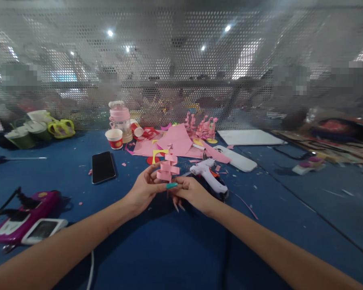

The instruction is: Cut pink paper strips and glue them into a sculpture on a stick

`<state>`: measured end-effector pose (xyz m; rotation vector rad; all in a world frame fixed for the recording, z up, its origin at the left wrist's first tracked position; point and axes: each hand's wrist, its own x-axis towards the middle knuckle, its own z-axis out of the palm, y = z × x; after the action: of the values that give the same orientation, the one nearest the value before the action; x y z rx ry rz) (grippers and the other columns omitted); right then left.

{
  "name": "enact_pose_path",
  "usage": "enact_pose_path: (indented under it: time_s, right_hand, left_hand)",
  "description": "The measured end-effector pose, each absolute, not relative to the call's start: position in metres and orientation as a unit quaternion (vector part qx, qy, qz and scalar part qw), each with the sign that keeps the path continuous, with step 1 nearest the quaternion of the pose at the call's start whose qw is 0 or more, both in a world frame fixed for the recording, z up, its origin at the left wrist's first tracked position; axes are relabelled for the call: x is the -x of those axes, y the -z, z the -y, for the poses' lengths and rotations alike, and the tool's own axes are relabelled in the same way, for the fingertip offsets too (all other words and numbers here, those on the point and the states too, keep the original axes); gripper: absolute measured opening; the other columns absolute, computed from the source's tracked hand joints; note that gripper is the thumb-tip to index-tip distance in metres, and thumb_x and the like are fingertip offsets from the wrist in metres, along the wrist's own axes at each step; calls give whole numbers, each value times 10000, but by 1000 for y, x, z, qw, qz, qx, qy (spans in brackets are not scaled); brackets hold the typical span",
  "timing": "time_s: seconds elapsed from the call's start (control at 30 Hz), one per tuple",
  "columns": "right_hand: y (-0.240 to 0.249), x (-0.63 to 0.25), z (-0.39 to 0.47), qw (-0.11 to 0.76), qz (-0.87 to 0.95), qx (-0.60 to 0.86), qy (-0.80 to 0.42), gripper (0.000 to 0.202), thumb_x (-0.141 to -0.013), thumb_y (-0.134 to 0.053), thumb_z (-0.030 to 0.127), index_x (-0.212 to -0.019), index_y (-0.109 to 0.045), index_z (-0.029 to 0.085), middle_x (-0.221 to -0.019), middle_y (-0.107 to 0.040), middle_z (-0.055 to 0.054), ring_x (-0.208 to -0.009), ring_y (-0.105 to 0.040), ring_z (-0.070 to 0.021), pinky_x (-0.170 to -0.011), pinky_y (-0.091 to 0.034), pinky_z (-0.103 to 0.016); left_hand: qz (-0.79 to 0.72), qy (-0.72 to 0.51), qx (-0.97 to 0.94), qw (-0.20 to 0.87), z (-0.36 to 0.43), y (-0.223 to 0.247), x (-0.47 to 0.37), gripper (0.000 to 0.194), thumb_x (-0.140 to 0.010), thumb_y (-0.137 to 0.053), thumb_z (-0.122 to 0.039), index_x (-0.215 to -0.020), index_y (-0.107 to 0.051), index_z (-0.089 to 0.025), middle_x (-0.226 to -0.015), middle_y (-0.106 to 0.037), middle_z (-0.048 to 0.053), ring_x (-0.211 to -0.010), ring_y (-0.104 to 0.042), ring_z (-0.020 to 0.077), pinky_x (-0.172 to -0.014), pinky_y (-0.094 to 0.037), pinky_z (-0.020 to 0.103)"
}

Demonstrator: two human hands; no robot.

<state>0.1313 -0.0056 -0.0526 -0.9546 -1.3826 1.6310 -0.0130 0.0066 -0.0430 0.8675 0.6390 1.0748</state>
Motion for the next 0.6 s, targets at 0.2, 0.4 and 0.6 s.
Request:
enact_pose_path:
  time_s: [0.2, 0.4, 0.6]
  right_hand:
    - [55, -130, 2, 404, 535, 384, -635, 290, -563, -681, 330, -656, -468, 157, -403, -537, 65, -314, -474, -67, -323, -375, -166]
    - [59, -128, 1, 425, 547, 375, -616, 273, -552, -681, 314, -643, -471, 166, -401, -524, 77, -314, -476, -67, -316, -366, -160]
    - [59, -129, 0, 438, 551, 405, -583, 270, -564, -670, 343, -688, -521, 156, -403, -537, 69, -287, -440, -57, -303, -338, -160]
  left_hand:
    - [-296, -495, -407, 708, -9, 46, 12, 604, -454, -696, 49, -989, -514, -163, -735, -652, -26, -668, -622, 107, -651, -478, 218]
    - [-309, -477, -426, 704, -10, 46, 10, 498, -436, -730, -2, -884, -554, -132, -753, -658, -1, -679, -608, 99, -630, -452, 192]
    - [-361, -449, -461, 675, -10, 49, 10, 305, -488, -747, -127, -732, -566, -109, -642, -654, 12, -597, -602, 107, -605, -438, 209]
